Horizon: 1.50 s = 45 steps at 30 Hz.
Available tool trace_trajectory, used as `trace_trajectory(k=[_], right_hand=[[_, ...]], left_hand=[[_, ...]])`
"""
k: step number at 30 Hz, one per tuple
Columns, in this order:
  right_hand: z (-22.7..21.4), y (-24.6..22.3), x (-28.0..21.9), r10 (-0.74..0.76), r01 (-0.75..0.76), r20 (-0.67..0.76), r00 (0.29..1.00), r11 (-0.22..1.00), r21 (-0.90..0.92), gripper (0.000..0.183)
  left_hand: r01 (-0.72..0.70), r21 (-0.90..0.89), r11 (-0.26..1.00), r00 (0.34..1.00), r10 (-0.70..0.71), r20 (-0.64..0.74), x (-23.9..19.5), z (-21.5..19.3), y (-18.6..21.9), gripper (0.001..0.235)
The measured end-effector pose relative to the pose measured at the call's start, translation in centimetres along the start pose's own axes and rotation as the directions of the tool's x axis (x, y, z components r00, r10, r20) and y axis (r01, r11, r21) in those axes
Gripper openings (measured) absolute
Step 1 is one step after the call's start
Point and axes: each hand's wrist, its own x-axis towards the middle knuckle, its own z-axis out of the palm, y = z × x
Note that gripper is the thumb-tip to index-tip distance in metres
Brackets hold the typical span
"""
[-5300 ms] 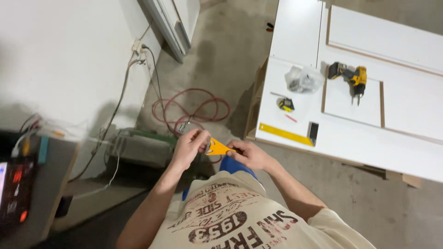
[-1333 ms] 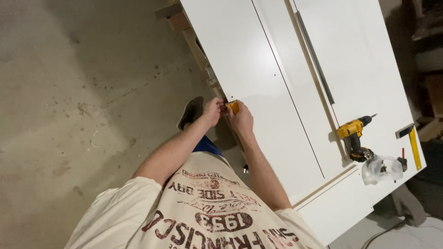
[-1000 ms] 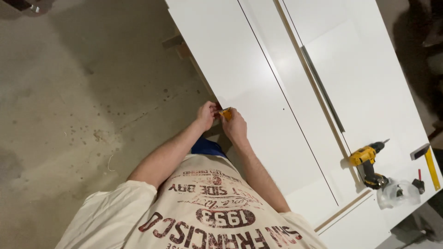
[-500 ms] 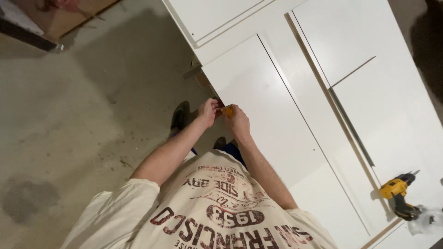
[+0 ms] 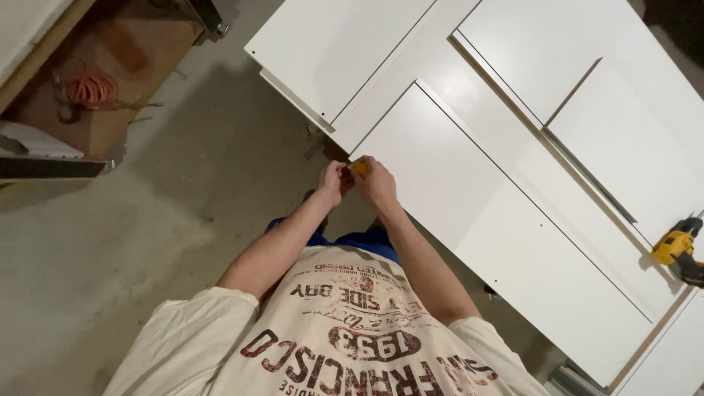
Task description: Assembling white wooden panels using a power drill and screws on a workbench
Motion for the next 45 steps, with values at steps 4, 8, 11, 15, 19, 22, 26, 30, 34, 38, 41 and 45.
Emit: trace_trajectory(k=[4,8,11,15,19,22,26,30,34,38,41,45], right_hand=[[-0.4,-1.6,-0.8,0.005,-0.004,-0.036,0.999,1.000,0.020,0.054],[0.1,-1.4,-4.5,-0.016,0.049,-0.163,0.986,0.979,0.200,0.057],[1.6,-0.2,-8.0,-0.055,0.119,-0.227,0.972,0.954,0.277,0.057],[2.7,2.2,-10.4,-0.095,0.129,-0.187,0.978,0.975,0.178,0.054],[2.0,9.5,-11.4,0.071,-0.029,-0.212,0.975,0.980,0.199,0.061],[1.2,14.5,-13.1,0.180,-0.174,-0.235,0.955,0.984,0.047,0.056],[-2.0,12.1,-12.5,0.124,-0.146,-0.257,0.959,0.987,-0.070,0.051],[-1.0,6.2,-7.6,0.021,-0.047,-0.305,0.952,0.996,-0.081,0.051],[0.4,1.3,-3.2,-0.035,0.020,-0.279,0.960,0.998,-0.056,0.047],[0.5,-0.7,-1.7,-0.068,0.059,-0.273,0.960,0.997,-0.041,0.051],[-0.6,0.7,-3.2,-0.033,0.022,-0.255,0.966,0.999,-0.043,0.050],[-2.8,6.7,-8.8,0.066,-0.080,-0.168,0.984,0.994,-0.080,0.050]], left_hand=[[0.003,0.003,1.000,0.996,-0.003,0.086,-0.9,-0.2,1.1,0.018],[0.026,0.118,0.993,0.975,-0.051,0.218,-3.2,-1.4,2.9,0.039],[0.012,0.294,0.956,0.946,-0.106,0.306,-5.7,-2.4,3.2,0.045],[-0.078,0.540,0.838,0.923,-0.143,0.356,-5.4,-4.1,3.6,0.030],[-0.519,0.791,0.324,0.854,0.170,0.491,-5.2,-3.6,5.9,0.036],[-0.771,0.481,-0.418,0.325,0.391,0.861,-7.2,-2.5,5.8,0.050],[-0.829,0.244,-0.504,0.073,0.335,0.940,-8.3,-1.1,5.5,0.041],[-0.788,0.468,-0.400,0.267,0.464,0.845,-9.3,-1.8,7.2,0.054],[-0.765,0.527,-0.371,0.317,0.496,0.808,-10.3,-3.5,8.8,0.059],[-0.749,0.436,-0.500,0.187,0.472,0.862,-10.5,-4.1,9.3,0.062],[-0.710,0.330,-0.622,0.106,0.370,0.923,-9.7,-3.2,8.2,0.067],[-0.723,0.157,-0.673,0.086,0.138,0.987,-8.3,-1.1,4.4,0.075]])
